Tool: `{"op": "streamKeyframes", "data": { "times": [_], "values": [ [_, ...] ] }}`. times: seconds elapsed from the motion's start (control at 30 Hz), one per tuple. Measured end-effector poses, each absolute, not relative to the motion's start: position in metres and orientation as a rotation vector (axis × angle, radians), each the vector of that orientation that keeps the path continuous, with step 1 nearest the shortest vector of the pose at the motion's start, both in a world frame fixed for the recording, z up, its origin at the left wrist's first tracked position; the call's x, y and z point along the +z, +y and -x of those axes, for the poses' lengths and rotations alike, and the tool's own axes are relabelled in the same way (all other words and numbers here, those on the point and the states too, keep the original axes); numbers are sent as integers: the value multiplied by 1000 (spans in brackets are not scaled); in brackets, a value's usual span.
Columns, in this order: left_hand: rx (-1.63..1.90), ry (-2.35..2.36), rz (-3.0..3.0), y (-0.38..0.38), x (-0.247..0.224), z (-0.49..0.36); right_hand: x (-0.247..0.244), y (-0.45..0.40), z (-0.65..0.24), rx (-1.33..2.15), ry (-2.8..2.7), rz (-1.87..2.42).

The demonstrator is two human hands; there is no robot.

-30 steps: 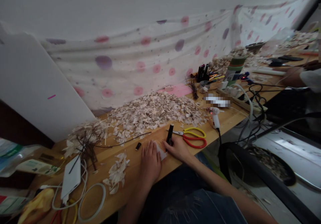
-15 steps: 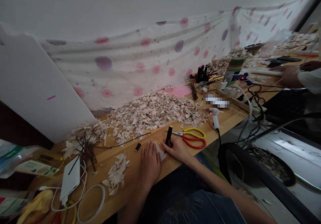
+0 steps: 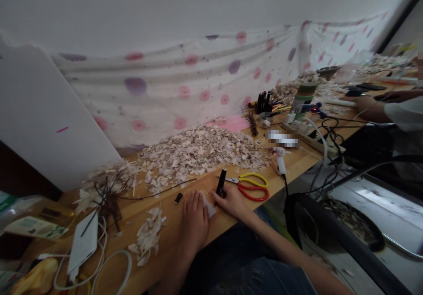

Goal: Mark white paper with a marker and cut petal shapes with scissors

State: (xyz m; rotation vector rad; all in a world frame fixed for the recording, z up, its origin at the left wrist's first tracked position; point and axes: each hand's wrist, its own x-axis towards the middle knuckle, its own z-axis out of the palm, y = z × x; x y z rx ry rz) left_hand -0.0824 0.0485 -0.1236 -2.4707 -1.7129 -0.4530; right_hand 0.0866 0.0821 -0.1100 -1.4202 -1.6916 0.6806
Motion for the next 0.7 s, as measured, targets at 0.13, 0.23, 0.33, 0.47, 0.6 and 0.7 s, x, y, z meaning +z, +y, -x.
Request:
{"op": "streamKeyframes", "data": {
  "times": [0.13, 0.23, 0.33, 0.47, 0.6, 0.7],
  "values": [
    [-457, -1709, 2451, 48, -124, 82, -110, 83, -86, 680, -1690, 1419],
    [-460, -1701, 2454, 48, -125, 83, -108, 82, -86, 687, -1678, 1407],
    [-458, -1700, 2465, 49, -125, 83, -108, 82, -86, 718, -1707, 1375],
    [-458, -1709, 2467, 49, -124, 83, -108, 82, -87, 689, -1677, 1395],
    [-446, -1720, 2471, 48, -122, 82, -109, 82, -87, 720, -1702, 1367],
    [-436, -1730, 2475, 48, -121, 82, -110, 82, -87, 715, -1706, 1369]
  ]
}}
